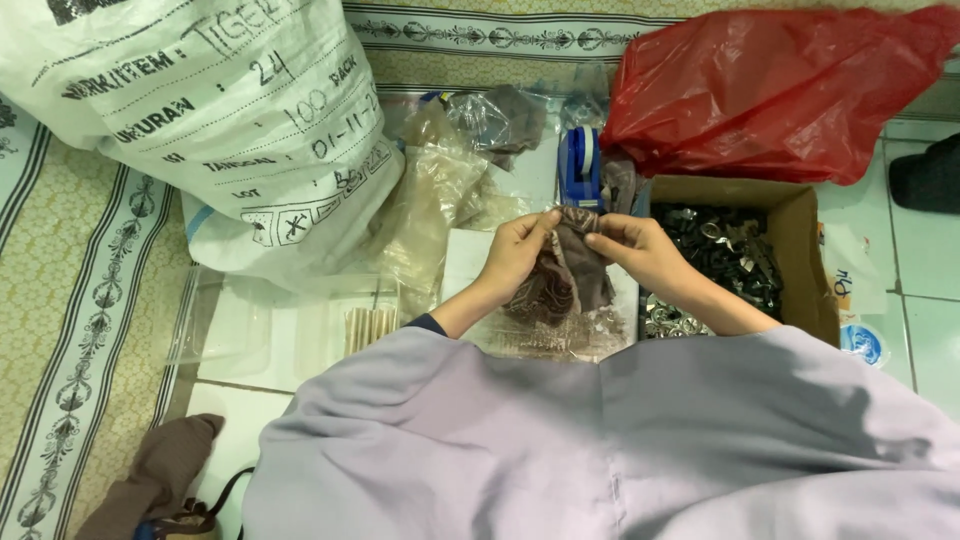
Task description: The person sits on the floor and sorts small metal parts from a cardboard box onto a white board. They handle the parts by hand, arranging them in rows. The person also briefly handles a cloth and a plastic bag during the process.
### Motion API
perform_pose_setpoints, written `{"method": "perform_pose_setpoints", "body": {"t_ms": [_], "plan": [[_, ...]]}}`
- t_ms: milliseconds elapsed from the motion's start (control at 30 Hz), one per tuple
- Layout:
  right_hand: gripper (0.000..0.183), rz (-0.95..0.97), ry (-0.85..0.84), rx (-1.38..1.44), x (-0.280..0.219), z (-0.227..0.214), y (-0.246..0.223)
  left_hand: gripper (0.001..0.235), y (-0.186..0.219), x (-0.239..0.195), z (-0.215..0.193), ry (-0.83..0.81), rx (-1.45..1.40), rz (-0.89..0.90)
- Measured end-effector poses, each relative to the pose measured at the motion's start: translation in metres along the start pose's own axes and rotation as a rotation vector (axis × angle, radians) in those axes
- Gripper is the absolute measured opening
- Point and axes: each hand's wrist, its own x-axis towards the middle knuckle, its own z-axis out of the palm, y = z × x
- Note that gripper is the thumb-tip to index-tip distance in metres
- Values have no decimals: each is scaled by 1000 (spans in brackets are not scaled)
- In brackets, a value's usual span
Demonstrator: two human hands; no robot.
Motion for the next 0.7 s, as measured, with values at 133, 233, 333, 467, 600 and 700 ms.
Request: {"method": "perform_pose_setpoints", "body": {"t_ms": [133, 233, 333, 467, 600, 700], "plan": [[10, -5, 24, -27, 8, -11, 34, 10, -14, 9, -11, -2, -116, -37], [25, -54, -5, -143, 11, -10, 51, 18, -11, 21, -20, 36, -190, -107], [33, 17, -88, -130, 27, -7, 77, 33, -12, 31, -24, 83, -329, -215], [60, 347, -298, -206, 39, 6, 65, 28, -35, 48, -31, -32, -438, -199], [47, 370, -140, 20, 71, 15, 102, 35, -23, 57, -37, -92, -483, -167], [39, 270, 14, 178, 104, 10, 99, 45, -18, 74, -42, -91, -493, -150]]}}
